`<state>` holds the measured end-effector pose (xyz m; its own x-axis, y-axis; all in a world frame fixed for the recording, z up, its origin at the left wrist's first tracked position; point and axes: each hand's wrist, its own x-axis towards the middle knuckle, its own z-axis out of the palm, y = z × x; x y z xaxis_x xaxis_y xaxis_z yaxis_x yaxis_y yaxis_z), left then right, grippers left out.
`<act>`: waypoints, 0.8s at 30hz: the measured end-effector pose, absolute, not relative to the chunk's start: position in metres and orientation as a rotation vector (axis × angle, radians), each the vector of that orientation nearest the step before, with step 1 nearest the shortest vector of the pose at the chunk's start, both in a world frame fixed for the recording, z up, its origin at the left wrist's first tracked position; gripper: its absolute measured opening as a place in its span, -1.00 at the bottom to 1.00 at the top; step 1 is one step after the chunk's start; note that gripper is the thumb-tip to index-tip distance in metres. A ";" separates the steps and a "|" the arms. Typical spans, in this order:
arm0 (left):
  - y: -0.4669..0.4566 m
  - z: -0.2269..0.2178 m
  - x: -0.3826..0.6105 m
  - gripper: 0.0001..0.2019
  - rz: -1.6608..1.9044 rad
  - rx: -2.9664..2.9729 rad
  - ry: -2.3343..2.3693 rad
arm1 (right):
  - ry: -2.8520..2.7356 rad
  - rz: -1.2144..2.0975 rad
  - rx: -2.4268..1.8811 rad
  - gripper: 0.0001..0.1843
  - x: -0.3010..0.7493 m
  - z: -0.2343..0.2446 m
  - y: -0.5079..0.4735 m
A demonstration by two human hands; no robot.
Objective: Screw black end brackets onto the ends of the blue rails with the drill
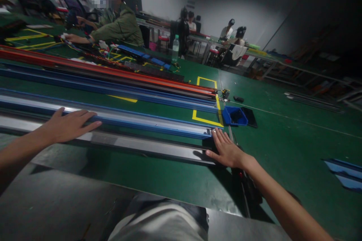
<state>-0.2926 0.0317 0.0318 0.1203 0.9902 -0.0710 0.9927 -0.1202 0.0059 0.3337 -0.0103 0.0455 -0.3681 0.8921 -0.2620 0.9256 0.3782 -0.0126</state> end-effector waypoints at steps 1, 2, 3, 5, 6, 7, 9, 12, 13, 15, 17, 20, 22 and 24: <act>0.030 0.034 -0.290 -0.35 -0.137 2.304 2.048 | 2.435 -0.226 1.621 0.22 0.334 0.044 -0.011; 0.028 0.037 -0.288 -0.36 -0.181 2.314 2.039 | 2.444 -0.219 1.617 0.21 0.334 0.043 -0.012; 0.025 0.039 -0.286 -0.37 -0.203 2.343 2.024 | 2.451 -0.212 1.615 0.19 0.335 0.042 -0.012; 0.022 0.042 -0.282 -0.35 -0.245 2.385 2.013 | 2.461 -0.197 1.616 0.17 0.337 0.039 -0.013; 0.020 0.042 -0.281 -0.36 -0.265 2.391 2.023 | 2.468 -0.187 1.616 0.15 0.337 0.037 -0.014; 0.019 0.041 -0.281 -0.38 -0.287 2.391 2.035 | 2.478 -0.176 1.616 0.13 0.338 0.036 -0.014; 0.018 0.036 -0.284 -0.45 -0.315 2.416 2.040 | 2.504 -0.151 1.610 0.08 0.338 0.034 -0.014; 0.019 0.023 -0.294 -0.48 -0.283 2.513 1.989 | 2.531 -0.119 1.604 0.05 0.337 0.032 -0.015; 0.019 0.019 -0.297 -0.49 -0.236 2.515 1.998 | 2.530 -0.112 1.605 0.04 0.336 0.032 -0.016; 0.020 0.012 -0.302 -0.50 -0.160 2.471 2.026 | 2.524 -0.099 1.605 0.02 0.335 0.031 -0.017; 0.020 0.008 -0.304 -0.50 -0.137 2.438 2.043 | 2.530 -0.088 1.601 -0.02 0.335 0.030 -0.019; 0.018 0.008 -0.302 -0.50 -0.198 2.473 2.049 | 2.556 -0.075 1.617 -0.08 0.337 0.026 -0.021; 0.016 0.009 -0.300 -0.49 -0.253 2.501 2.054 | 2.569 -0.068 1.634 -0.09 0.338 0.024 -0.022; 0.016 0.011 -0.299 -0.48 -0.279 2.495 2.061 | 2.583 -0.061 1.634 -0.10 0.338 0.023 -0.023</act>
<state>-0.2987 0.0156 0.0106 0.1825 0.9811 -0.0640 0.9628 -0.1915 -0.1906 0.3385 -0.0230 0.0235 -0.4262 0.8999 -0.0928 0.9033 0.4289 0.0113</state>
